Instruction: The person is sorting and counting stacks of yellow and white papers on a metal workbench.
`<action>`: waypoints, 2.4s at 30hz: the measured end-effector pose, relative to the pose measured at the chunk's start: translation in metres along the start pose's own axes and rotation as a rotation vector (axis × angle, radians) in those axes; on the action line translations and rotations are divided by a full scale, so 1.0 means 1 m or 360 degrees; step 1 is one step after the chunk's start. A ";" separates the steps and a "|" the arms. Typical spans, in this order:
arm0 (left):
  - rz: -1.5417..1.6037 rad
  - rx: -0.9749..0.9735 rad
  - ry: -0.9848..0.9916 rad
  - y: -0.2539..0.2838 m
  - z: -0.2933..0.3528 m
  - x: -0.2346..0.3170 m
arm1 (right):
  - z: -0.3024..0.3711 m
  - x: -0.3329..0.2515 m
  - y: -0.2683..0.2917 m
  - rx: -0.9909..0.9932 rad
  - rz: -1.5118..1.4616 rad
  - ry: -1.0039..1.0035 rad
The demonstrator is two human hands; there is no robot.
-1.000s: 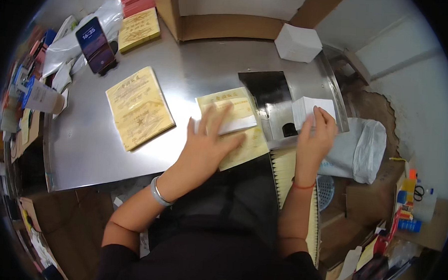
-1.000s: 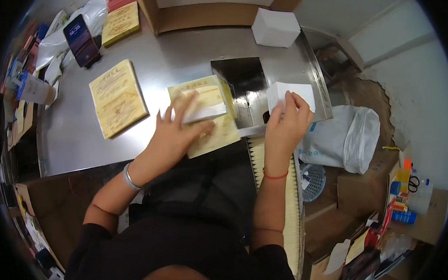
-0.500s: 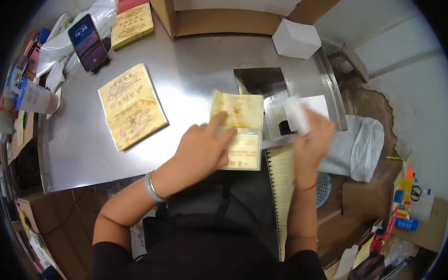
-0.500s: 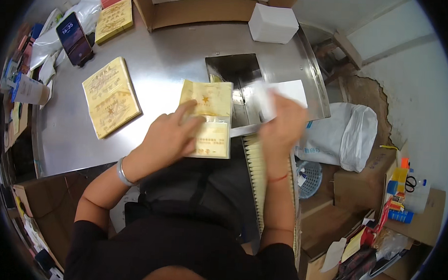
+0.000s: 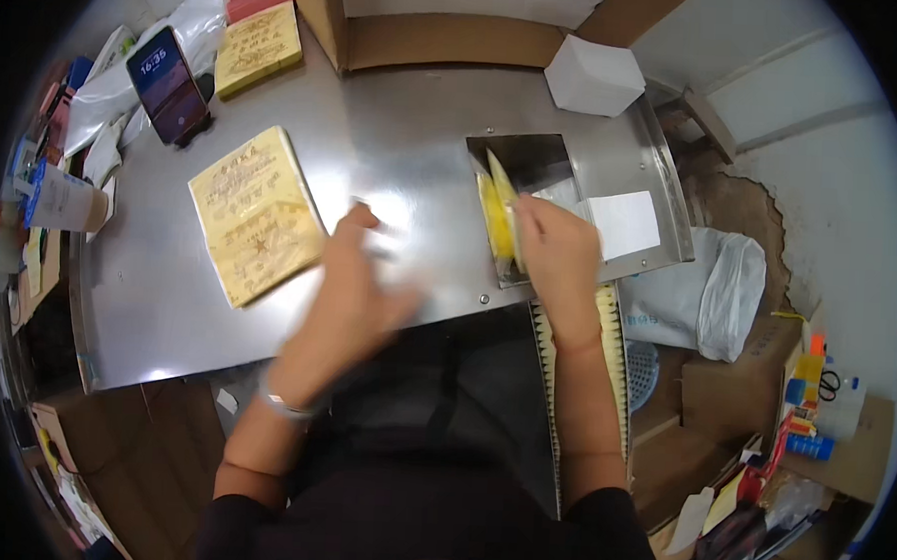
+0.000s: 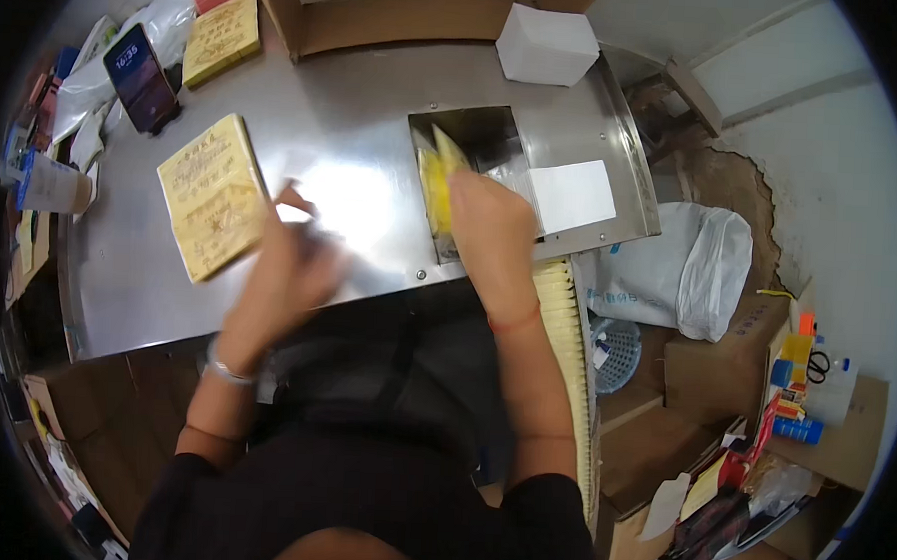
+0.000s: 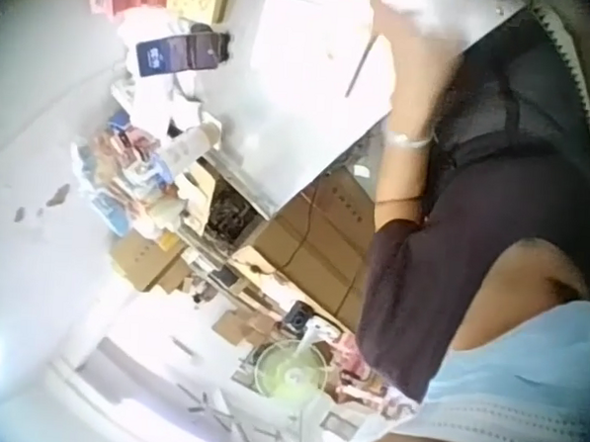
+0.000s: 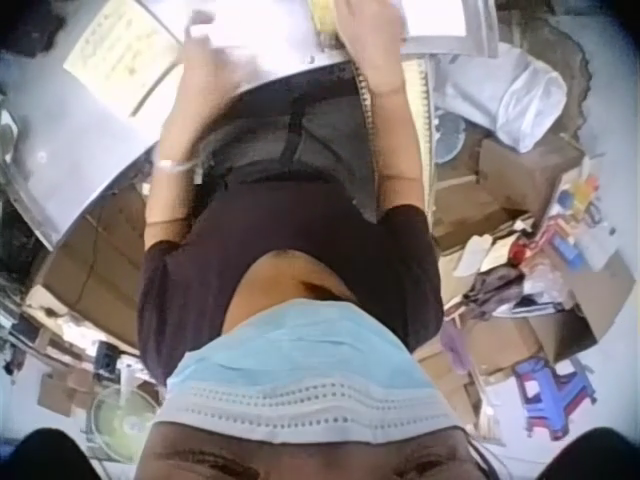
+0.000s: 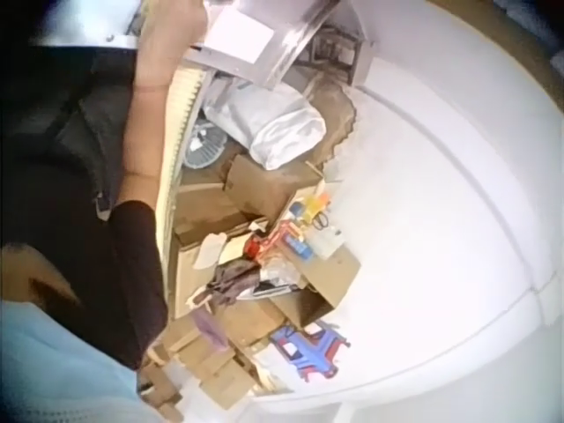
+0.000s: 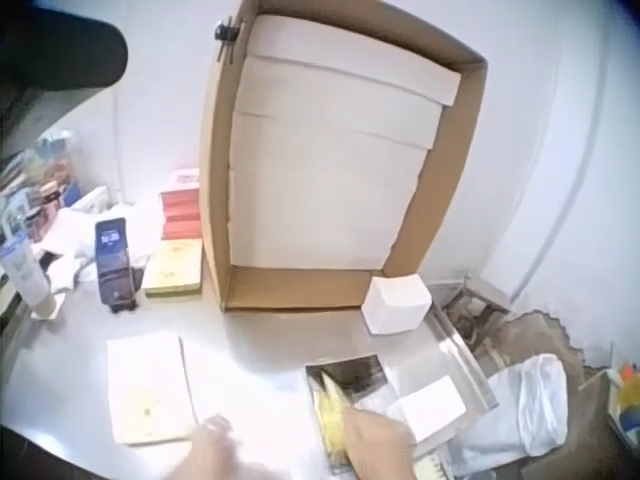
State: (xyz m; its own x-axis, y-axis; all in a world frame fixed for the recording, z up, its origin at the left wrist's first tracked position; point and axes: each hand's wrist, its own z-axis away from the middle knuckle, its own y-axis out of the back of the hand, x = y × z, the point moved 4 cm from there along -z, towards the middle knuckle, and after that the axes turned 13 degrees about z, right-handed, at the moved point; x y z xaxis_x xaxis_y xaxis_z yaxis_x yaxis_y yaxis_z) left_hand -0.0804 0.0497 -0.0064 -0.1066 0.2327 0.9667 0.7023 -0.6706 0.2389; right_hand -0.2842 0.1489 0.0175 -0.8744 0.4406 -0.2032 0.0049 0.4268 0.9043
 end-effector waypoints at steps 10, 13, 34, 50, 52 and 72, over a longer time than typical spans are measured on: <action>-0.0782 0.0479 -0.0552 0.059 -0.025 -0.010 | 0.030 0.049 0.022 0.0386 0.0456 -0.0237; -0.0844 -0.0279 -0.0661 -0.033 -0.009 0.011 | 0.025 0.071 0.031 0.0299 0.0301 -0.0157; -0.1552 -0.0356 -0.0486 -0.045 -0.031 0.037 | 0.033 0.036 0.034 0.0604 0.0346 -0.0263; -0.1160 -0.0533 -0.0690 -0.030 -0.025 0.013 | 0.074 -0.053 0.021 0.0202 -0.0005 0.0580; -0.0952 -0.0576 -0.0631 -0.034 -0.032 0.014 | 0.064 -0.053 0.008 0.0116 0.0165 0.0582; -0.1063 0.0424 -0.0697 0.061 -0.016 -0.003 | 0.041 0.067 0.012 0.0390 0.0554 -0.0411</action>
State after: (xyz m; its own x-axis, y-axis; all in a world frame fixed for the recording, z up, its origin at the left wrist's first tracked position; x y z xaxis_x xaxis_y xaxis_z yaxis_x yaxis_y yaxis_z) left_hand -0.0479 -0.0030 0.0071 -0.3147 0.8106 0.4939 0.7371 -0.1191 0.6652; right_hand -0.3229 0.2161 -0.0012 -0.6523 0.7577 -0.0194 0.4159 0.3792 0.8266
